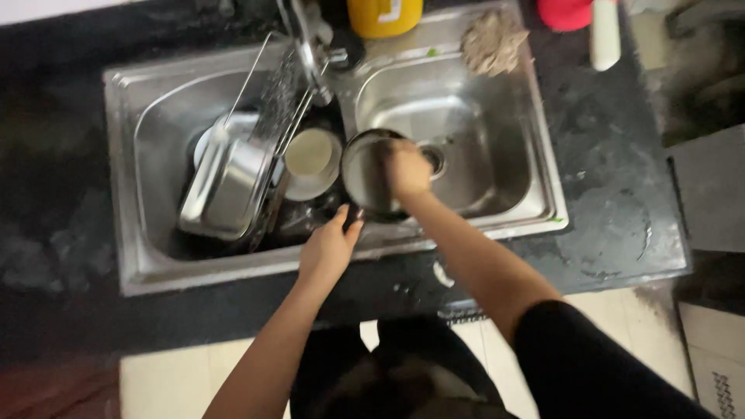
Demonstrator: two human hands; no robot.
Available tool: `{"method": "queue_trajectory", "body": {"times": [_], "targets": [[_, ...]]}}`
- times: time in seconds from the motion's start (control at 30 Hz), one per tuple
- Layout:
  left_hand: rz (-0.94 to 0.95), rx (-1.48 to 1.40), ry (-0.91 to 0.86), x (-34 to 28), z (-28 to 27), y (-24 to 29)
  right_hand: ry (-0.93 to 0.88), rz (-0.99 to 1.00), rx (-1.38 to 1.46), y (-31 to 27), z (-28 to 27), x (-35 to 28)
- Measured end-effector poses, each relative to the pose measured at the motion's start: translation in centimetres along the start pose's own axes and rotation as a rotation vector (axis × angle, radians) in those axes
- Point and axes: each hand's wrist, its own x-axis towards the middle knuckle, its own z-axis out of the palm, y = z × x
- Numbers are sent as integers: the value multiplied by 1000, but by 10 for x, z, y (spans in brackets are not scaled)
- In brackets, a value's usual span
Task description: Washing and rinsing kitchen utensils and a frying pan in a sink.
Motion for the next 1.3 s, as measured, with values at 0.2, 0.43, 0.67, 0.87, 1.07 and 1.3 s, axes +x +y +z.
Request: {"method": "queue_trajectory", "body": {"times": [0.2, 0.43, 0.67, 0.87, 1.07, 1.3], "targets": [[30, -6, 5, 20, 21, -11, -282, -46, 97, -11, -36, -48], [21, -7, 16, 14, 14, -9, -146, 31, 59, -10, -26, -58], [-1, -5, 16, 28, 18, -3, -171, 107, -147, 58, 28, -28], [-65, 6, 5, 40, 22, -5, -189, -45, 171, -50, -43, -37], [-6, -28, 20, 29, 31, -3, 286, -379, 332, -158, -159, -19], [95, -95, -59, 64, 75, -52, 232, -22, 706, -231, -102, 63]]}}
